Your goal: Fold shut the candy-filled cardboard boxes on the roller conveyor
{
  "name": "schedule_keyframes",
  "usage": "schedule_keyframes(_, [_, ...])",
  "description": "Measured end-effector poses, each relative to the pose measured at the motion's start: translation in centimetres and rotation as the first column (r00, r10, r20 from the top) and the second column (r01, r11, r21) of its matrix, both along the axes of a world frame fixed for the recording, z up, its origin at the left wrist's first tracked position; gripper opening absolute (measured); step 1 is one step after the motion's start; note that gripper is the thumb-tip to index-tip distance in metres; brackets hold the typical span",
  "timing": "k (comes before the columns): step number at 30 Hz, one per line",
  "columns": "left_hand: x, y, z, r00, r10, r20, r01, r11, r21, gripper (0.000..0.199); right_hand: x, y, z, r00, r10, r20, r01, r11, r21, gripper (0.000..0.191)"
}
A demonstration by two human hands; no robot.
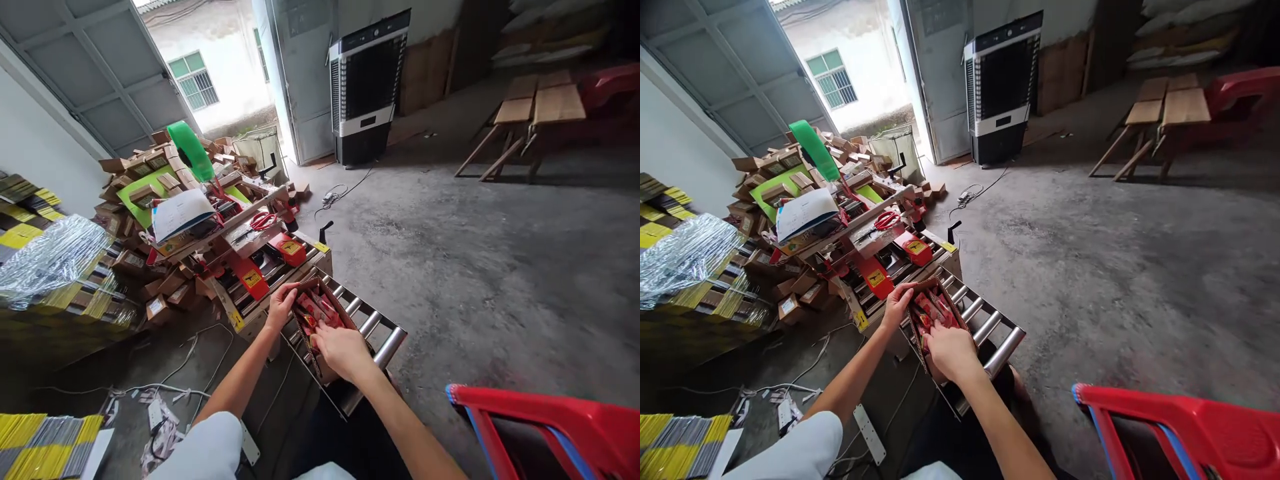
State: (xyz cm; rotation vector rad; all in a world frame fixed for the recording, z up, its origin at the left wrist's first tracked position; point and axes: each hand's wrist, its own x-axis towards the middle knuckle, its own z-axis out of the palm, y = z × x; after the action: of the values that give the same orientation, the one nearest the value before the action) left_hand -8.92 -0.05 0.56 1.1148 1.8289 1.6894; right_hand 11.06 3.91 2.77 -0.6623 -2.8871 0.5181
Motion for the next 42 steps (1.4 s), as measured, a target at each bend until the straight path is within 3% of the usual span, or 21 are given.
schedule_keyframes(2, [-0.6, 0.2, 0.6, 0.995, -0.068, -0.074, 0.065, 0.997, -0.039, 0.038, -1.7, 0.6, -0.8, 0.997, 0.014, 0.076, -0.014, 1.0, 0.001, 0.043])
schedule_keyframes(4, [-1.5, 0.4, 1.3, 0.965, -0.187, -0.182, 0.167, 0.979, -0.118, 0.042, -2.4, 1.0, -1.4, 0.999, 0.022, 0.045, -0.022, 1.0, 0.008, 0.042])
schedule_keyframes(8, [-3.1, 1.3, 3.1, 0.825, -0.464, -0.324, 0.344, 0.866, -0.363, 0.045, -1.9, 0.6, -2.1, 0.994, -0.056, -0.09, 0.056, 0.998, 0.002, 0.036])
schedule_keyframes(12, [-4.0, 2.7, 4.1, 0.752, -0.573, -0.326, 0.377, 0.779, -0.5, 0.04, -1.2, 0.2, -2.3, 0.968, -0.061, -0.244, 0.067, 0.998, 0.018, 0.03])
schedule_keyframes(15, [-3.8, 3.3, 4.2, 0.758, -0.555, -0.343, 0.303, 0.765, -0.568, 0.039, -1.5, 0.3, -2.4, 0.946, -0.105, -0.307, 0.112, 0.994, 0.003, 0.031])
schedule_keyframes(19, [-3.3, 3.2, 4.5, 0.774, -0.526, -0.352, 0.228, 0.751, -0.62, 0.038, -2.9, 0.8, -2.2, 0.988, -0.045, -0.15, 0.036, 0.997, -0.065, 0.029])
schedule_keyframes(22, [-3.1, 3.6, 4.6, 0.758, -0.519, -0.395, 0.16, 0.735, -0.659, 0.039, -3.7, 1.4, -2.1, 0.992, -0.036, -0.12, 0.024, 0.995, -0.1, 0.023])
schedule_keyframes(27, [-1.8, 5.6, 3.8, 0.703, -0.463, -0.539, -0.044, 0.729, -0.683, 0.033, -2.7, 1.8, -2.1, 0.968, -0.071, -0.241, 0.038, 0.99, -0.139, 0.032])
schedule_keyframes(29, [-0.8, 6.0, 3.0, 0.669, -0.413, -0.618, -0.136, 0.75, -0.648, 0.031, -1.7, 1.3, -1.9, 0.908, -0.173, -0.381, 0.105, 0.976, -0.193, 0.041])
schedule_keyframes(32, [0.8, 5.8, 1.7, 0.611, -0.305, -0.731, -0.253, 0.8, -0.544, 0.034, -0.3, 0.1, -1.2, 0.712, -0.334, -0.618, 0.183, 0.937, -0.297, 0.045])
schedule_keyframes(33, [1.1, 5.6, 1.2, 0.587, -0.264, -0.765, -0.286, 0.817, -0.501, 0.036, 0.1, -0.3, -0.9, 0.662, -0.362, -0.657, 0.207, 0.93, -0.304, 0.044])
schedule_keyframes(35, [1.6, 5.3, 0.5, 0.55, -0.198, -0.811, -0.33, 0.841, -0.429, 0.043, 0.6, -0.9, -0.3, 0.636, -0.426, -0.644, 0.312, 0.905, -0.29, 0.044])
schedule_keyframes(38, [1.4, 5.4, -0.4, 0.591, -0.155, -0.792, -0.338, 0.844, -0.417, 0.05, 0.6, -2.1, -0.3, 0.704, -0.521, -0.482, 0.435, 0.853, -0.287, 0.059])
schedule_keyframes(42, [0.1, 5.9, -1.0, 0.724, -0.099, -0.682, -0.269, 0.871, -0.412, 0.061, -0.2, -4.3, -2.2, 0.882, -0.368, -0.295, 0.302, 0.921, -0.248, 0.075])
